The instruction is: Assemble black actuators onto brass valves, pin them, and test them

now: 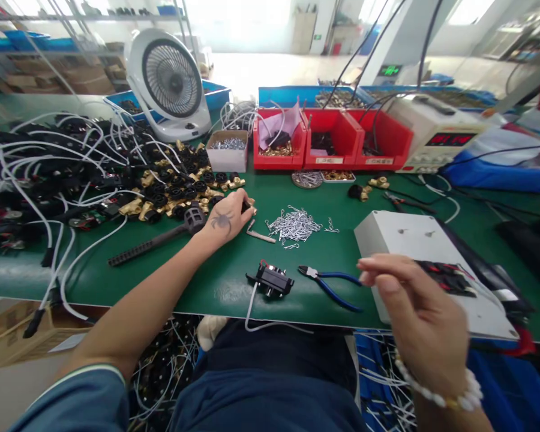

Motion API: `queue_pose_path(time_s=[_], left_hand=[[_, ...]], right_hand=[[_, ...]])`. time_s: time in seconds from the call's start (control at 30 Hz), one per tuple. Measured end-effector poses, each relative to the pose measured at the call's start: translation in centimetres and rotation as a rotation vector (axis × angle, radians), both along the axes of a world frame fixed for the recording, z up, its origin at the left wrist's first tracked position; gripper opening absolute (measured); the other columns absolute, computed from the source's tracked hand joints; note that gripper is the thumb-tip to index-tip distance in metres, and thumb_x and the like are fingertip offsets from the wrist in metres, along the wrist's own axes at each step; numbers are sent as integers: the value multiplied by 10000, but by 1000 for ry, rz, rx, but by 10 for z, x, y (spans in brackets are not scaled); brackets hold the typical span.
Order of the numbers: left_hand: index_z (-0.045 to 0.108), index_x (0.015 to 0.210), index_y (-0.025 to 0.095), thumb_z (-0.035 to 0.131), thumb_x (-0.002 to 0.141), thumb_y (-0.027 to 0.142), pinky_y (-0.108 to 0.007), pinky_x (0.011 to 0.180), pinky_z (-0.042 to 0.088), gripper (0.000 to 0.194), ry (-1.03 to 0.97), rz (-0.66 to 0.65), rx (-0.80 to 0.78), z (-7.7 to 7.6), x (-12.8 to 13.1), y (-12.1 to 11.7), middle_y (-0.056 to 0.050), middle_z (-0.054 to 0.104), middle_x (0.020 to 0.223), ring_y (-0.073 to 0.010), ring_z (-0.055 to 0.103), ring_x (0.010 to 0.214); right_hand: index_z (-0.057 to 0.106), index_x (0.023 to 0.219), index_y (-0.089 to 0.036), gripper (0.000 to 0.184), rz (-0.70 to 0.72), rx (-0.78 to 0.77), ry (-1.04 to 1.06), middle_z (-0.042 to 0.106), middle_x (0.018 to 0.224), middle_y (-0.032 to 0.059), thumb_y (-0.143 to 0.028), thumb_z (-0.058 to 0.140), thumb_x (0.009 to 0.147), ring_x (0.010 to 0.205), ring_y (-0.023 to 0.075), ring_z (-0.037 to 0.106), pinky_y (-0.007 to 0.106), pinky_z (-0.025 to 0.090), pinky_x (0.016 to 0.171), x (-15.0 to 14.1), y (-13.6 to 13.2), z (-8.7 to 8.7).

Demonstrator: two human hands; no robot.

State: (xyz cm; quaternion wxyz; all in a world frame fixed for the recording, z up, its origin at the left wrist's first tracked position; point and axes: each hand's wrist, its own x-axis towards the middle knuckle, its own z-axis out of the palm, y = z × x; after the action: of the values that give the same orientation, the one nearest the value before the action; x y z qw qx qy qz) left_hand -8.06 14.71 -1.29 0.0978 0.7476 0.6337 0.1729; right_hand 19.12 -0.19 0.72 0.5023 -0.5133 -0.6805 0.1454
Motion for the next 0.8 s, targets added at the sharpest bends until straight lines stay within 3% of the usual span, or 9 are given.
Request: queue_pose_path(time_s=[0.07, 0.17, 0.27, 0.33, 0.47, 0.57, 0.67, 0.73, 0.8], left_hand=[[568, 1211, 174, 590, 977, 277, -272, 933, 553, 257, -112, -135, 36, 8, -4, -26, -102, 647, 1264, -186, 638, 1154], [593, 1163, 220, 622, 961, 243, -290, 904, 582, 205, -518, -471, 79, 18, -8, -77, -70, 625, 1195, -175, 636, 1125], [628, 1169, 254, 616, 966, 168, -305, 989, 559, 221, -557, -701, 16, 21, -10, -121, -58, 636, 1174, -161, 632, 1148], [637, 1203, 263, 594, 977, 145, -282, 999, 552, 258, -527, -783, -28, 19, -9, -139, -62, 651, 1223, -152, 632, 1177], [583, 1329, 242, 595, 997, 213, -298, 989, 561, 334, -527, -749, -37, 10, -3, -150, -81, 695, 1246, -170, 659, 1167], [591, 1316, 227, 648, 973, 292, -308, 1011, 549, 353, -648, -659, 4, 2, 6, -151, -78, 722, 1211, -180, 680, 1137], [627, 1232, 236, 682, 947, 357, -294, 1004, 546, 315, -776, -556, 58, -5, 13, -153, -68, 721, 1194, -183, 679, 1138], [635, 1187, 218, 655, 957, 414, -291, 946, 567, 303, -723, -478, 117, -6, 15, -151, -74, 716, 1165, -183, 691, 1069], [633, 1201, 168, 562, 995, 472, -346, 896, 586, 374, -505, -378, 176, -7, 14, -147, -119, 707, 1158, -218, 692, 1006]], right_hand=[[709, 1127, -261, 208, 155, -136, 151, 732, 989, 42, -365, 594, 989, 819, 138, 677, 269, 582, 754, -19, -8, -8], [599, 1367, -248, 492, 389, -384, 389, 718, 1148, 81, -517, 624, 956, 770, 107, 635, 243, 580, 708, -36, -13, -20], [537, 1442, -214, 693, 590, -640, 582, 692, 1190, 107, -611, 668, 890, 762, 92, 626, 233, 579, 707, -47, -18, -30], [579, 1389, -183, 657, 642, -780, 660, 697, 1042, 71, -566, 717, 872, 743, 87, 625, 222, 579, 712, -52, -22, -35], [666, 1235, -199, 472, 650, -833, 865, 642, 810, -9, -429, 794, 844, 697, 77, 620, 194, 568, 683, -61, -30, -45], [685, 1201, -271, 461, 619, -756, 1006, 659, 844, -21, -329, 861, 779, 698, 66, 611, 166, 547, 651, -64, -36, -48], [701, 1163, -313, 400, 579, -679, 1011, 690, 936, -20, -235, 843, 797, 747, 57, 634, 156, 556, 688, -63, -39, -46], [704, 1152, -327, 370, 550, -626, 981, 700, 1017, -17, -215, 820, 820, 807, 64, 669, 176, 581, 748, -61, -39, -43], [706, 1152, -343, 372, 518, -578, 943, 697, 1099, -16, -196, 810, 827, 860, 74, 694, 196, 593, 792, -59, -39, -39]])
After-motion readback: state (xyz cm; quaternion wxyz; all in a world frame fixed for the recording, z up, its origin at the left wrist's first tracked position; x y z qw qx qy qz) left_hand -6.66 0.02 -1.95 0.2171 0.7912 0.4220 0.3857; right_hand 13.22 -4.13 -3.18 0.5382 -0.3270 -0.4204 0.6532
